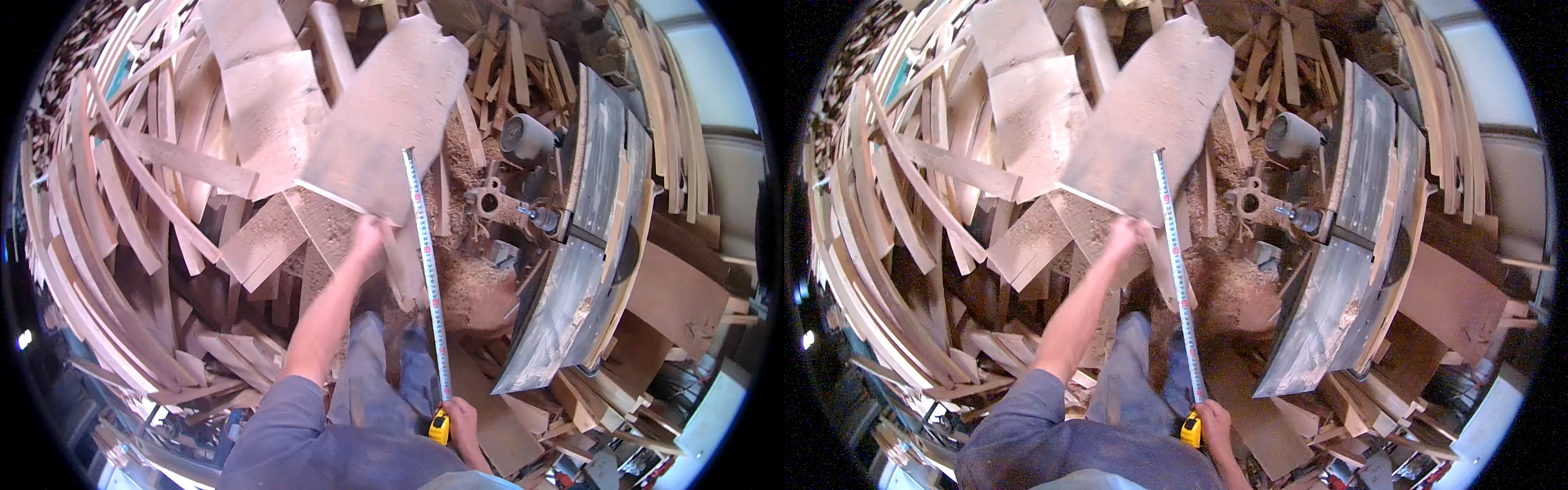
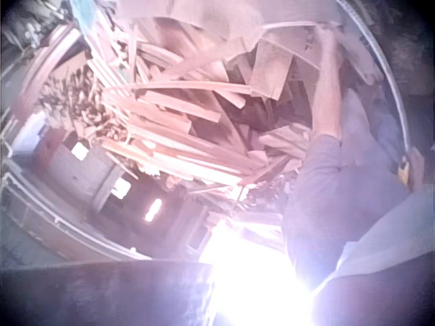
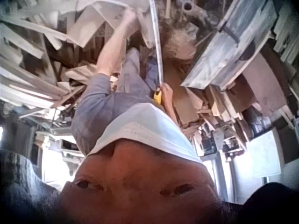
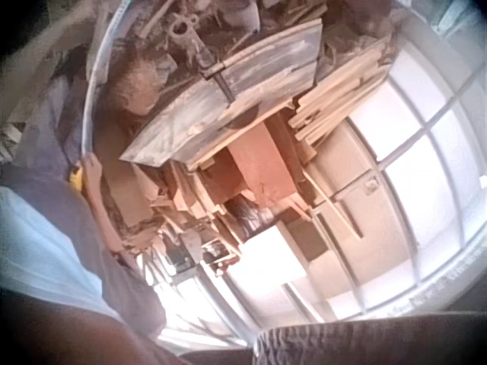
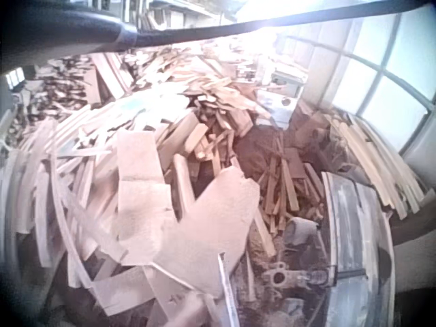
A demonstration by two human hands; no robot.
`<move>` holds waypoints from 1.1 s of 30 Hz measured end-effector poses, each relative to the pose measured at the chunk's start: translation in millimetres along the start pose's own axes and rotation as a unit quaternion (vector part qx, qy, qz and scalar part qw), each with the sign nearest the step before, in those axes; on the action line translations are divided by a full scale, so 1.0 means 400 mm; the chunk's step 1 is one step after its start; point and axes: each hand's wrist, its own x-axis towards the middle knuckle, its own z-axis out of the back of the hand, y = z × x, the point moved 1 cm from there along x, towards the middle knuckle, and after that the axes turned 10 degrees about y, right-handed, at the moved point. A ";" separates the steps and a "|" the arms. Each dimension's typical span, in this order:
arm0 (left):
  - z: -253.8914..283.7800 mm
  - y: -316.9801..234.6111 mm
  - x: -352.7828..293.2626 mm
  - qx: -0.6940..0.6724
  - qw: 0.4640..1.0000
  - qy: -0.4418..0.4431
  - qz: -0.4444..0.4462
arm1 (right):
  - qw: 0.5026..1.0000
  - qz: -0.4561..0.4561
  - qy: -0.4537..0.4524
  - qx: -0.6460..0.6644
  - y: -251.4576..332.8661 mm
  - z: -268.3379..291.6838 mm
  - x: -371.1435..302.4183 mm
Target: The person searches through a pile of wood scraps, measures a wooden board with a tape measure, and picks up and turns over different wooden planks by hand.
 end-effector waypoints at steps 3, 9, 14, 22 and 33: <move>-0.037 0.232 -0.075 0.147 0.977 0.141 -0.070 | 0.999 0.029 0.013 -0.031 0.054 -0.035 0.008; 0.195 0.142 -0.141 0.234 0.955 -0.171 0.068 | 1.000 0.008 -0.009 -0.001 0.089 -0.036 0.018; 0.631 0.172 0.014 0.144 0.919 -0.364 -0.036 | 0.999 -0.007 0.036 -0.003 0.090 -0.043 0.027; 0.773 0.015 0.152 0.003 0.898 -0.384 -0.216 | 1.000 -0.014 0.004 -0.019 0.076 -0.012 0.044; 0.540 -0.025 0.061 0.046 0.979 -0.152 -0.126 | 0.999 0.011 0.013 -0.047 0.106 -0.014 0.029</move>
